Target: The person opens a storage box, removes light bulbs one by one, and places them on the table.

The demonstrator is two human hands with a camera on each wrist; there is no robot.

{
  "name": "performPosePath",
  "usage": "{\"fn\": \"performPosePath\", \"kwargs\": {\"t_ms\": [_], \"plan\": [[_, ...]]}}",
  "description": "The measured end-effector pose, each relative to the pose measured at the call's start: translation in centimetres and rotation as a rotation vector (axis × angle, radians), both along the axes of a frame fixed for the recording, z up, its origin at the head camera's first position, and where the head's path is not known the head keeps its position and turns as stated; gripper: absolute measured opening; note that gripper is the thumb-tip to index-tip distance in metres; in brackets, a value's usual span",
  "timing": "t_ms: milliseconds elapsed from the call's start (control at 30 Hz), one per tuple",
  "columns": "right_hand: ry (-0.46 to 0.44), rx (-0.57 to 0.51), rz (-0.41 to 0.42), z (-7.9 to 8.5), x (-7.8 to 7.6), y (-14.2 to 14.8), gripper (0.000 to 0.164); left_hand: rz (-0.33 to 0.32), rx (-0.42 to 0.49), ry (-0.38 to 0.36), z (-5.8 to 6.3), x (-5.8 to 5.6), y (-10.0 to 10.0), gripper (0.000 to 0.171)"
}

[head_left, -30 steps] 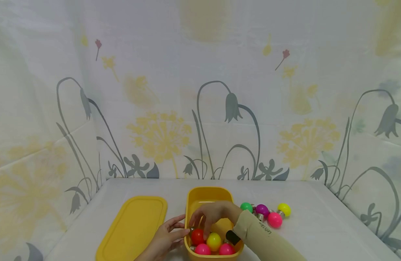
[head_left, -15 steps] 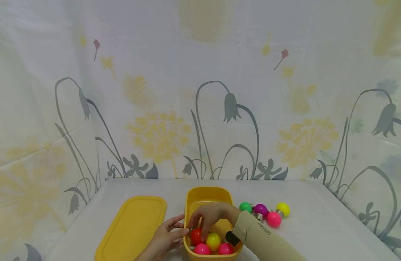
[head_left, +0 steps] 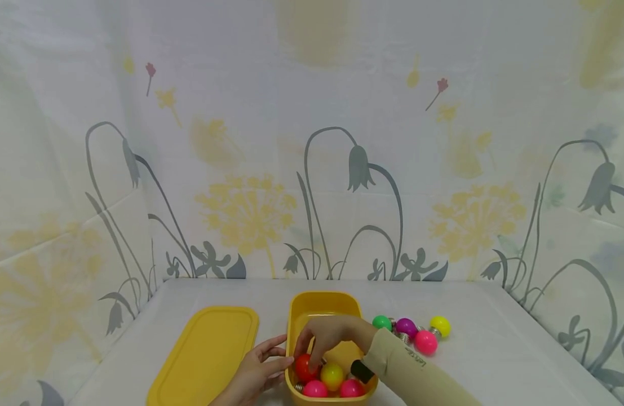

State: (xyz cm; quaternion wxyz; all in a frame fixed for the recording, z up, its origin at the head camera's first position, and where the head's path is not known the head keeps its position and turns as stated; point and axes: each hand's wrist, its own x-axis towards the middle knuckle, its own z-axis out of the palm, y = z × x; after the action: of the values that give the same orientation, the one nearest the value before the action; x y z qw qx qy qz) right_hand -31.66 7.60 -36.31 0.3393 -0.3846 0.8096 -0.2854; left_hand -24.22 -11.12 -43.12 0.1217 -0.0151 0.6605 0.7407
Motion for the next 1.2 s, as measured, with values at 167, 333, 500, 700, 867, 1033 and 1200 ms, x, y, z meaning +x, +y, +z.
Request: {"fn": "performPosePath", "kwargs": {"t_ms": [167, 333, 500, 700, 867, 1033, 1200], "plan": [[-0.002, -0.048, -0.023, 0.5, 0.2, 0.5, 0.027, -0.01, 0.011, -0.001, 0.2, 0.1, 0.0, 0.066], [-0.013, -0.099, -0.079, 1.1, 0.5, 1.2, 0.028, -0.004, 0.013, -0.007, 0.2, 0.1, 0.1, 0.068], [0.018, -0.137, -0.148, 1.6, 1.1, 2.0, 0.027, -0.004, 0.01, -0.01, 0.2, 0.1, 0.1, 0.068], [0.007, -0.211, -0.243, 1.9, 2.0, 2.8, 0.027, -0.01, 0.011, -0.008, 0.1, 0.1, 0.1, 0.065], [0.022, -0.274, -0.328, 2.2, 3.0, 3.4, 0.029, -0.003, 0.018, -0.006, 0.0, 0.0, 0.1, 0.064], [0.021, -0.332, -0.406, 2.2, 4.1, 4.1, 0.033, -0.007, 0.032, 0.021, -0.2, 0.1, 0.0, 0.06], [0.017, -0.382, -0.476, 1.8, 4.9, 4.9, 0.035, -0.002, 0.023, 0.023, -0.2, 0.0, 0.1, 0.06]]}}
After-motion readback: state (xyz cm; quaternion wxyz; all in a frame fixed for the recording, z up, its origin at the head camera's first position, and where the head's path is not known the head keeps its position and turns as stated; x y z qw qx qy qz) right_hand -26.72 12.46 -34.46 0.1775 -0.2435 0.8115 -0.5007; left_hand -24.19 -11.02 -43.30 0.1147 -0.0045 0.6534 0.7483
